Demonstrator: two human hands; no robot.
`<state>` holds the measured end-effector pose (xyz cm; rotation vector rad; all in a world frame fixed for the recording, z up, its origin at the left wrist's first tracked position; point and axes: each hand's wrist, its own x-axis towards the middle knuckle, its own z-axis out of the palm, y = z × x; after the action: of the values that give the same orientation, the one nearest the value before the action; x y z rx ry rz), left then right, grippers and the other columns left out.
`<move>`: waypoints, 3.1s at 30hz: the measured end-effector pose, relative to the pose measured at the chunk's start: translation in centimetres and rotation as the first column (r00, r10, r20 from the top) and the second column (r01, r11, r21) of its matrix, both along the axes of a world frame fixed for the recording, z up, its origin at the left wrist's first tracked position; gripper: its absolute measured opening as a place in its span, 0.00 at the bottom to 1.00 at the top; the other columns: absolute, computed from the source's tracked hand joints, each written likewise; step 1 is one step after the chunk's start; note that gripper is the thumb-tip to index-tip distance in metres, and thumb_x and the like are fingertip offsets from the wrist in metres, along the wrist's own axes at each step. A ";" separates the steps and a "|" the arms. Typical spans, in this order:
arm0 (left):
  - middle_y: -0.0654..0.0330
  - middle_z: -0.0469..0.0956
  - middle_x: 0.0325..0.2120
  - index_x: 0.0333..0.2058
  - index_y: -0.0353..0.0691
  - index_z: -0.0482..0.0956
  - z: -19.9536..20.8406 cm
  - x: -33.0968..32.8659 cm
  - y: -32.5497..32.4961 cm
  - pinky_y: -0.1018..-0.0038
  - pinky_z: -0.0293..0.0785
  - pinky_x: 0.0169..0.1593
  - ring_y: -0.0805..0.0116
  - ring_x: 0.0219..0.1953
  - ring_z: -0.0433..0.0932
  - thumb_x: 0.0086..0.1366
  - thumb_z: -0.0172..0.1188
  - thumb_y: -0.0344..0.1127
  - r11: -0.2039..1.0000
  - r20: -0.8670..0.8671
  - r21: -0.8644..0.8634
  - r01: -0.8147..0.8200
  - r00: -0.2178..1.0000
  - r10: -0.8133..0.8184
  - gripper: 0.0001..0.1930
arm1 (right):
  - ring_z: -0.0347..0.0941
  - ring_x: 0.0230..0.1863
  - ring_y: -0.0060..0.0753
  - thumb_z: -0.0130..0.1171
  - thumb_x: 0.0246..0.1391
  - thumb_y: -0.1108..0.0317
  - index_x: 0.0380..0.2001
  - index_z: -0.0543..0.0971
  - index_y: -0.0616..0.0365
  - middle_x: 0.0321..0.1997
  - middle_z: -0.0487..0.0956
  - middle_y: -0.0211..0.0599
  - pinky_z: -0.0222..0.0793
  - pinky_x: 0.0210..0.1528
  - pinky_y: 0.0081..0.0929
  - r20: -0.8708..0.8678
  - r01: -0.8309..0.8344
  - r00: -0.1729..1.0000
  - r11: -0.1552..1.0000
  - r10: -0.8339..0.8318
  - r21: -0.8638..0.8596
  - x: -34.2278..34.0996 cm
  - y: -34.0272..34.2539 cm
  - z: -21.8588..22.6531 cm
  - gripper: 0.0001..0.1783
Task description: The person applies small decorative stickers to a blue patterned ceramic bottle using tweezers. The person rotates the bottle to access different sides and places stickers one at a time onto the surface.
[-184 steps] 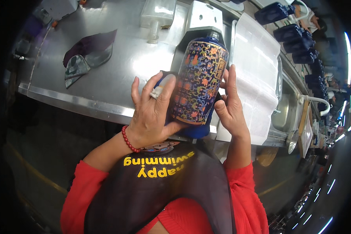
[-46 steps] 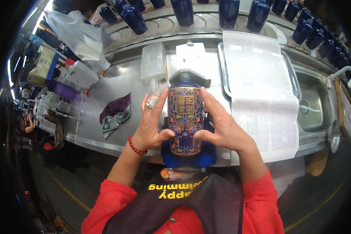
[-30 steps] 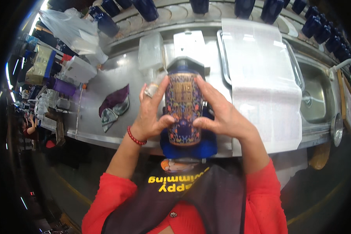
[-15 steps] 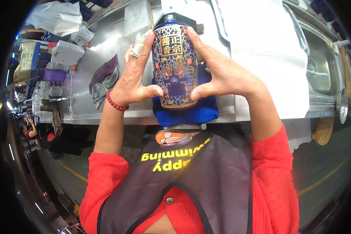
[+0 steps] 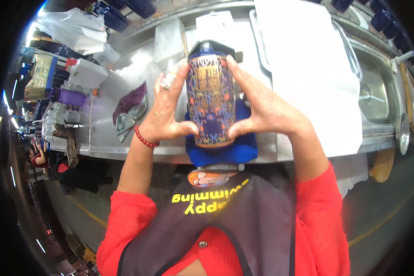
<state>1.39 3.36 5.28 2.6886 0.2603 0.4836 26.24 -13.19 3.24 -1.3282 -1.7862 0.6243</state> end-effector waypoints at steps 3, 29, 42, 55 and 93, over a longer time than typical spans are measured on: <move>0.40 0.57 0.69 0.76 0.43 0.46 0.4 0.0 -0.1 0.37 0.35 0.71 0.40 0.73 0.53 0.45 0.64 0.81 1.000 -0.036 -0.009 -0.001 0.999 0.001 0.69 | 0.44 0.80 0.53 0.83 0.31 0.43 0.78 0.42 0.59 0.80 0.48 0.57 0.49 0.77 0.44 0.030 -0.029 0.999 1.000 0.029 -0.010 0.1 0.0 0.3 0.80; 0.44 0.53 0.73 0.76 0.46 0.43 0.7 -0.1 -0.3 0.36 0.32 0.72 0.45 0.75 0.50 0.46 0.66 0.78 0.997 -0.069 -0.076 0.004 0.998 -0.009 0.68 | 0.57 0.75 0.60 0.80 0.36 0.47 0.76 0.49 0.63 0.76 0.57 0.61 0.57 0.74 0.43 0.040 0.004 0.999 0.999 -0.003 -0.037 0.6 0.1 1.5 0.71; 0.35 0.54 0.71 0.74 0.28 0.36 -1.8 -1.1 -2.4 0.40 0.30 0.73 0.41 0.73 0.55 0.51 0.59 0.81 0.990 0.127 -0.125 -0.065 0.989 0.081 0.72 | 0.80 0.26 0.52 0.65 0.52 0.65 0.31 0.72 0.57 0.22 0.79 0.44 0.73 0.26 0.46 0.593 -0.010 0.804 0.997 -0.039 0.078 -2.3 7.9 13.7 0.12; 0.47 0.70 0.61 0.70 0.28 0.53 -2.6 -1.2 -9.8 0.36 0.32 0.70 0.49 0.64 0.68 0.50 0.75 0.62 0.923 0.196 0.012 -0.384 0.906 0.375 0.61 | 0.68 0.29 0.27 0.62 0.40 0.62 0.21 0.71 0.47 0.25 0.66 0.26 0.64 0.40 0.36 0.541 -0.240 0.824 0.761 -0.169 0.603 -6.0 3.3 10.8 0.09; 0.41 0.60 0.69 0.74 0.33 0.48 -3.0 -1.7 -9.3 0.32 0.33 0.68 0.40 0.69 0.57 0.51 0.71 0.66 0.940 0.160 0.097 -0.327 0.937 0.309 0.64 | 0.65 0.68 0.61 0.74 0.46 0.50 0.72 0.60 0.66 0.70 0.67 0.61 0.63 0.69 0.46 0.034 0.218 0.973 0.956 -0.229 0.195 -3.6 -4.7 -1.7 0.56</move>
<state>-0.27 -5.93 2.24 2.7218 0.6515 0.8092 22.59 -17.85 1.55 -1.4006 -1.6625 0.2873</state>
